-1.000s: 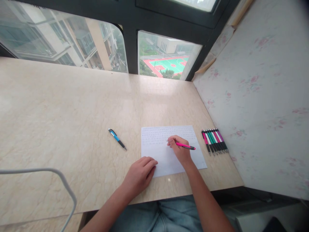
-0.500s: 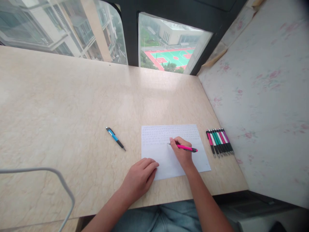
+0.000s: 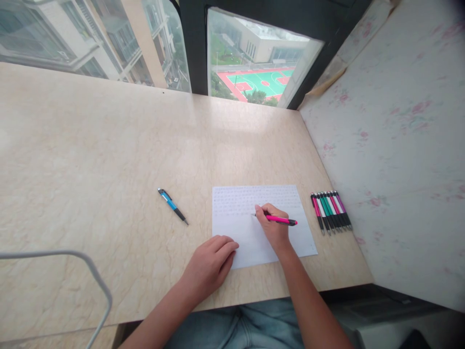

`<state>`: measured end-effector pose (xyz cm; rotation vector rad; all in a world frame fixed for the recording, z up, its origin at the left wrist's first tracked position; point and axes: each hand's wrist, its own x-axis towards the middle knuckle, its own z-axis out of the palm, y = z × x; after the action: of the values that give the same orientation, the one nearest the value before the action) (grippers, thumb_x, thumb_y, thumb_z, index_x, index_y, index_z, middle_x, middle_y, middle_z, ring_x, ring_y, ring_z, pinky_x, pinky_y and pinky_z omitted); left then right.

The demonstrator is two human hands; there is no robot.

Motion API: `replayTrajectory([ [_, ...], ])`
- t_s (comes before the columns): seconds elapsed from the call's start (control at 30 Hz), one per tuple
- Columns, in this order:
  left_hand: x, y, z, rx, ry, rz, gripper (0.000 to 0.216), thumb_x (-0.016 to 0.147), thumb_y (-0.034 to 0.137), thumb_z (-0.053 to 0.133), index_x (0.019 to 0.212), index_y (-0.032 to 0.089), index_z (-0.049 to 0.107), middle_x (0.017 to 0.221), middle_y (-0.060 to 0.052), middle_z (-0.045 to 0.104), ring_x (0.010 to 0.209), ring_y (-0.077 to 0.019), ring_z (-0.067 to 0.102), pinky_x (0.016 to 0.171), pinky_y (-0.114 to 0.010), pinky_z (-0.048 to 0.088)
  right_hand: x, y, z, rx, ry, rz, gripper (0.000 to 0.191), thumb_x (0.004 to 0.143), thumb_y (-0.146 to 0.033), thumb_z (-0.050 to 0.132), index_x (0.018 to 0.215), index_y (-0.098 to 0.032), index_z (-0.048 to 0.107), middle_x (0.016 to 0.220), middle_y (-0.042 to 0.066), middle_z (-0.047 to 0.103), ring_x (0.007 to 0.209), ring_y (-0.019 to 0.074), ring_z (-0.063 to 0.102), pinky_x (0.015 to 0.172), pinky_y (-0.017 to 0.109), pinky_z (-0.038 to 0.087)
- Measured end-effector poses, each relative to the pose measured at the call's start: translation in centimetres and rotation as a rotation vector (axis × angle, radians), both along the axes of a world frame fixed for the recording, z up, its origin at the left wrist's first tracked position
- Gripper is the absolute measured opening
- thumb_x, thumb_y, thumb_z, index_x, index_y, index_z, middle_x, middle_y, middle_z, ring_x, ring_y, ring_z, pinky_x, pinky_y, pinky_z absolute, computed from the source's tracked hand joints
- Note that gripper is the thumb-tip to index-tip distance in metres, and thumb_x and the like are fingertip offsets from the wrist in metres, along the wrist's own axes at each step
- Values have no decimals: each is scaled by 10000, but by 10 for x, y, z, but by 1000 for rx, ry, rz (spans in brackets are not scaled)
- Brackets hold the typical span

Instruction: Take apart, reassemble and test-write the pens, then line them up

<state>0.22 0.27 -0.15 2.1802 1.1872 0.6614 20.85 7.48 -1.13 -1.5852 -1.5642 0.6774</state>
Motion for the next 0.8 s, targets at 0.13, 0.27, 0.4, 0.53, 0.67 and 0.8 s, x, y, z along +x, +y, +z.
replayTrajectory([
  [0.13,0,0,0,-2,-6,0,211,910,135,455,1052,203,596,972,-77,671,877,-202,626,764,-332,521,0,0,-2,3,-2,-21,381,892,-376,548,568,-196,458,501,-58,387,471,97,351,472,234,288],
  [0.27,0,0,-1,-2,-15,1,203,912,131,458,1048,197,593,975,-75,670,882,-200,622,774,-331,518,-1,1,-3,43,-62,-14,376,888,-351,550,562,-193,450,505,-59,404,468,90,366,480,232,287],
  [0.4,0,-1,-2,-4,-14,2,197,918,134,458,1053,195,587,982,-72,668,888,-200,621,782,-333,515,-2,1,-3,56,-69,-12,374,887,-343,552,561,-193,445,495,-61,400,463,88,359,478,230,287],
  [0.53,-1,-2,-2,-11,-10,-8,194,924,140,453,1058,195,581,985,-73,666,893,-203,618,782,-334,512,-1,0,-3,43,-74,-10,378,884,-338,557,553,-190,450,494,-59,401,463,88,347,472,229,282],
  [0.67,0,-1,-2,-12,-9,-4,196,922,136,455,1060,198,578,987,-72,667,892,-202,619,780,-331,511,-1,0,-4,52,-82,-7,374,889,-346,556,561,-186,475,503,-55,417,471,89,367,482,229,293],
  [0.8,0,-1,-2,-12,-9,-4,191,919,135,458,1054,196,579,985,-68,669,890,-200,622,784,-332,512,-1,-1,-3,78,-97,-36,392,894,-351,548,551,-189,452,488,-60,391,465,88,350,480,231,284],
])
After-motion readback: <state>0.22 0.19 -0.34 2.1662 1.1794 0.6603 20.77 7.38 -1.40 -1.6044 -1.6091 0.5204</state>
